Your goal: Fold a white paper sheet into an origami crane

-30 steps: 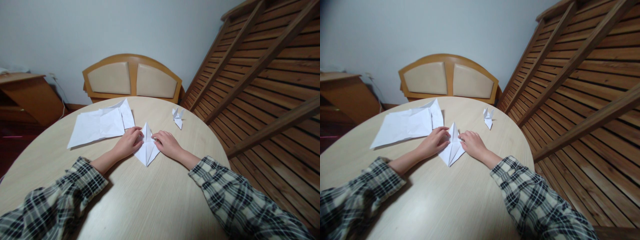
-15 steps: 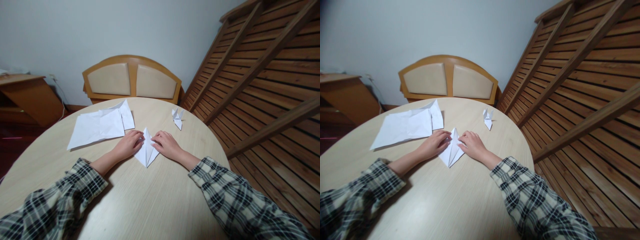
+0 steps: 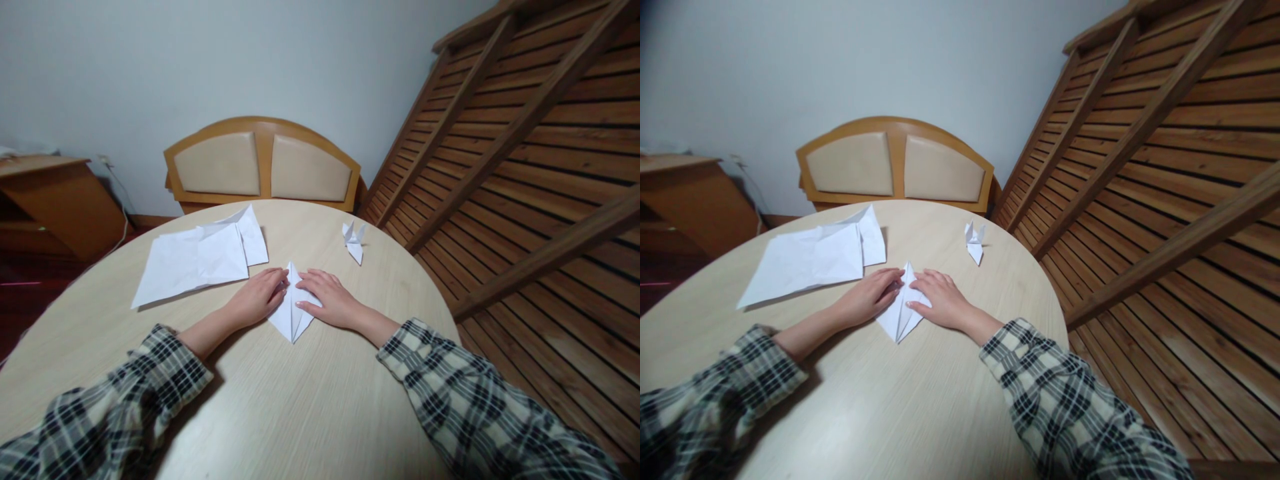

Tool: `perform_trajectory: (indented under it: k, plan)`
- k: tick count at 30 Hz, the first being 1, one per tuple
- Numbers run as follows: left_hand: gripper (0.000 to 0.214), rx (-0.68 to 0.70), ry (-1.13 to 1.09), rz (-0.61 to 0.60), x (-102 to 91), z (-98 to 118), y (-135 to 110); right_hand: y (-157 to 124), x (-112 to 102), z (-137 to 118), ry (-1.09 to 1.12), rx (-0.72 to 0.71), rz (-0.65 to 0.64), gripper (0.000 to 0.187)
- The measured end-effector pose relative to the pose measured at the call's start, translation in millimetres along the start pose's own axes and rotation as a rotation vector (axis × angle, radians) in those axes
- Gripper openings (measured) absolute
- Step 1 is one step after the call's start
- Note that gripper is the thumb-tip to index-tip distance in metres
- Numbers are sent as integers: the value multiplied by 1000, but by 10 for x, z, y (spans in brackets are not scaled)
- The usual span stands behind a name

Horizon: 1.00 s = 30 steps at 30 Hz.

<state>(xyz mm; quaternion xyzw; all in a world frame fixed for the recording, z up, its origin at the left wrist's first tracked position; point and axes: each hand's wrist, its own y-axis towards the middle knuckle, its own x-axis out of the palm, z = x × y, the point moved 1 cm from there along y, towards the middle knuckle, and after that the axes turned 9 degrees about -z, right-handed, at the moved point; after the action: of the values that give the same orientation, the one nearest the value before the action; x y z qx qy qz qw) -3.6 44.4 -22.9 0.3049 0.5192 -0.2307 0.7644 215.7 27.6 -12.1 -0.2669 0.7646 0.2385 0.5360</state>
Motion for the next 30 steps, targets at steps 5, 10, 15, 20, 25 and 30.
perform_trajectory:
  k: [5,10,15,20,25,30]
  plan:
    - [29,2,15,-13,14,-18,4,11,-4,5,17,-2,-16,47]
    - [34,-15,21,-44,30,-41,18,11,1,-4,51,5,-24,46]
    - [34,-20,19,-52,11,-32,23,47,-24,-11,17,-20,38,38]
    - [33,-18,11,-42,-11,-13,21,248,-133,1,-66,-4,79,19]
    - [38,-35,13,-48,-21,0,20,409,-102,-2,-52,40,125,17]
    - [39,-51,17,-76,-42,23,23,417,1,42,-2,37,131,19]
